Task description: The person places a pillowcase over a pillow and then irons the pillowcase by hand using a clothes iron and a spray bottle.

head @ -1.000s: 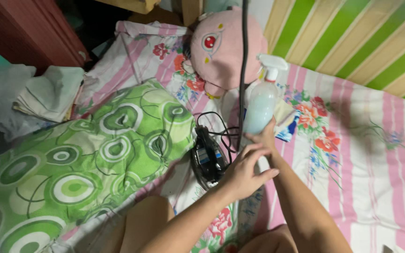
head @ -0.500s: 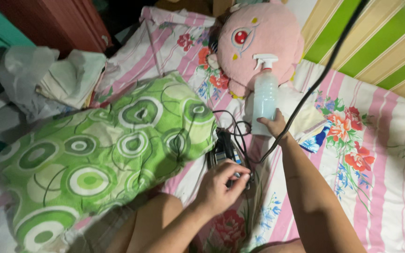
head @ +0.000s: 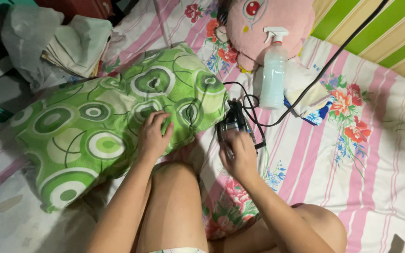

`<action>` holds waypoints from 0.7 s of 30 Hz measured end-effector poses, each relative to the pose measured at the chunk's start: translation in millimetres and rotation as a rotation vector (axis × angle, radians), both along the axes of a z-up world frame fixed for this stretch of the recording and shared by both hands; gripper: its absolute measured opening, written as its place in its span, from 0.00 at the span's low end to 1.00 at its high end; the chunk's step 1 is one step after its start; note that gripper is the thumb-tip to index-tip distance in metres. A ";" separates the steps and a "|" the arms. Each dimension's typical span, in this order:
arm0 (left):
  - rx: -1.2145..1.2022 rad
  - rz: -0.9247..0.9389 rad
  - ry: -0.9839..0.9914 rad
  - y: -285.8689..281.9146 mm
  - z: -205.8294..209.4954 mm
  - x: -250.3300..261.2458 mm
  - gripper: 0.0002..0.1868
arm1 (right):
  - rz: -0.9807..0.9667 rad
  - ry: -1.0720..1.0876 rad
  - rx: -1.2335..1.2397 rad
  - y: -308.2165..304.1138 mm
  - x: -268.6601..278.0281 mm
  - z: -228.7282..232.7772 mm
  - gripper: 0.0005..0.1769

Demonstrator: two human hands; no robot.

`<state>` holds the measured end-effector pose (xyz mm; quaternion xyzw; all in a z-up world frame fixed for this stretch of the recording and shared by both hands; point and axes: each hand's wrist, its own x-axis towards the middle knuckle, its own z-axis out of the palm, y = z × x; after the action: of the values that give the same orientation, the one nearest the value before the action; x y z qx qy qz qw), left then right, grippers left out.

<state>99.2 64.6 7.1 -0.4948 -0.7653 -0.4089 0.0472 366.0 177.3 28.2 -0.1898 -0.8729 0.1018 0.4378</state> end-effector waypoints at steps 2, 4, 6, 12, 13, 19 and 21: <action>-0.162 -0.006 0.190 -7.7 -12.9 -6.1 0.27 | -0.211 -0.165 0.011 26.9 -18.5 -12.4 0.31; -0.216 -0.010 0.300 -12.6 -22.5 -14.0 0.31 | -0.340 -0.349 -0.127 69.6 -21.6 -36.7 0.35; -0.170 -0.022 0.319 -19.5 -37.1 -7.6 0.28 | -0.357 -0.487 -0.353 108.7 -12.6 -66.8 0.33; -0.117 0.061 0.165 -21.6 -62.7 -0.1 0.08 | -0.245 -0.702 -0.818 165.7 14.6 -78.1 0.27; -0.085 0.061 0.167 -21.8 -63.0 1.0 0.08 | -0.200 -0.725 -0.831 166.0 24.3 -64.9 0.24; -0.051 0.009 0.245 -29.3 -61.9 11.4 0.06 | -0.012 -0.732 -1.314 131.8 75.7 45.2 0.16; -0.092 -0.057 0.134 -24.8 -67.6 18.0 0.06 | 0.128 -0.680 -1.408 113.0 82.3 76.7 0.16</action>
<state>117.3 39.8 -60.5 -0.5442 -0.7641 -0.3406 0.0640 448.3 290.4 104.9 -0.3927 -0.6981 0.5928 -0.0835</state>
